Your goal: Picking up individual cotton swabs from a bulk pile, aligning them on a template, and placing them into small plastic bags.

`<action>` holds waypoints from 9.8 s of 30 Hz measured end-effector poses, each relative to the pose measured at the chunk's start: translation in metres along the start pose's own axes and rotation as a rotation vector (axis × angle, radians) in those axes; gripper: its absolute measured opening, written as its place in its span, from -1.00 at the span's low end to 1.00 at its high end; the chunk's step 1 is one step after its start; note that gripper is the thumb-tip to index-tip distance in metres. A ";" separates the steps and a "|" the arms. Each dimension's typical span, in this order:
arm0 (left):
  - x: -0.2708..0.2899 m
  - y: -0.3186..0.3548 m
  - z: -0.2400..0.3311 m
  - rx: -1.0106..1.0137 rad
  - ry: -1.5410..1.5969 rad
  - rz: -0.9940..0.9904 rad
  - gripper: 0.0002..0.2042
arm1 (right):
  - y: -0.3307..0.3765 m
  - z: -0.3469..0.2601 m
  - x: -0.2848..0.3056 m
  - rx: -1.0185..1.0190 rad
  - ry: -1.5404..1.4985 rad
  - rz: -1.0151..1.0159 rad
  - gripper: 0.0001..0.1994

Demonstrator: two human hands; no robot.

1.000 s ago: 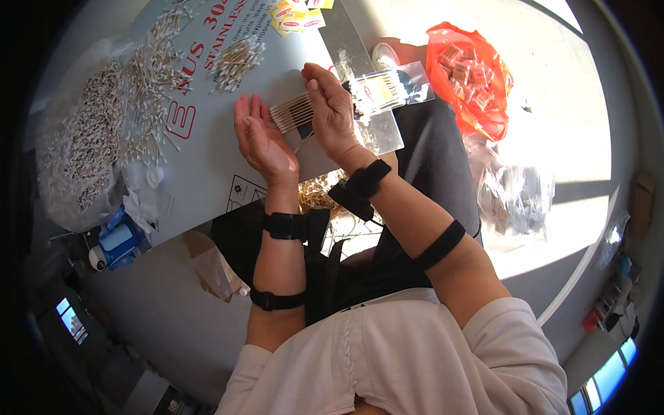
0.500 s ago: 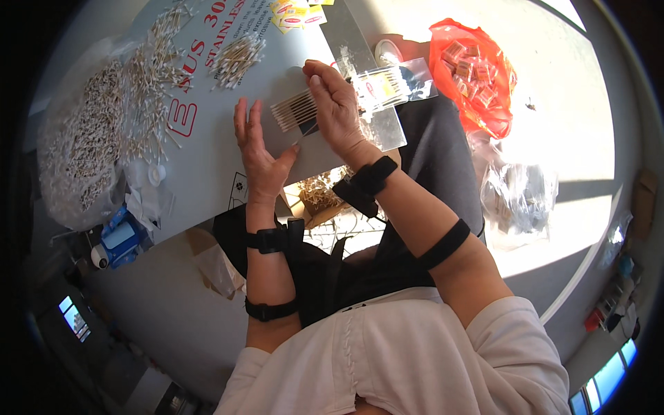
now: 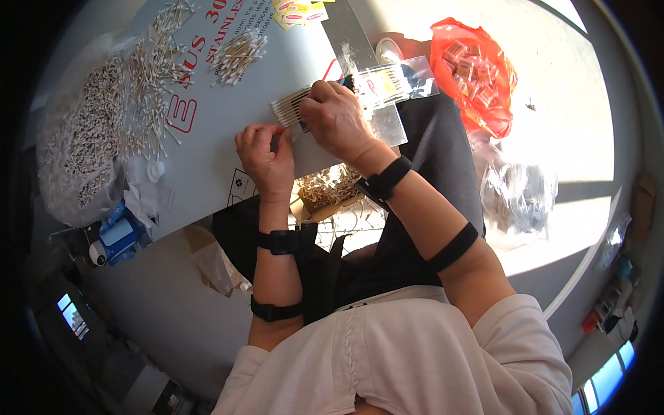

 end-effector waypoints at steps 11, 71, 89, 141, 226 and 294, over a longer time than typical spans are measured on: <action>-0.014 0.001 0.004 0.075 -0.133 0.077 -0.88 | 0.000 0.001 -0.003 0.004 0.004 0.013 -0.91; -0.016 -0.112 -0.033 0.036 -0.326 -0.143 -0.89 | 0.008 0.017 -0.015 -0.497 -0.730 0.460 -0.69; -0.017 -0.109 -0.014 -0.058 -0.234 -0.282 -0.88 | 0.010 0.021 -0.017 -0.522 -0.821 0.512 -0.70; -0.008 -0.128 -0.058 0.371 -0.306 -0.164 -0.85 | 0.006 0.020 -0.014 -0.642 -1.103 0.677 -0.69; -0.029 -0.018 0.015 0.221 0.557 -0.138 -0.49 | 0.004 0.015 -0.014 -0.564 -0.853 0.515 -0.60; -0.030 0.016 0.026 -0.065 -0.421 -0.307 -0.06 | 0.011 0.000 0.031 -0.059 0.081 -0.072 -0.87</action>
Point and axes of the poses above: each hand's wrist, its own y-axis away from the middle knuckle, its own x-axis out of the back of the hand, z = x × y, the point moved 4 cm from there along -y, towards the middle knuckle, and after that the axes turned 15 degrees about x, right-handed, at the moved point
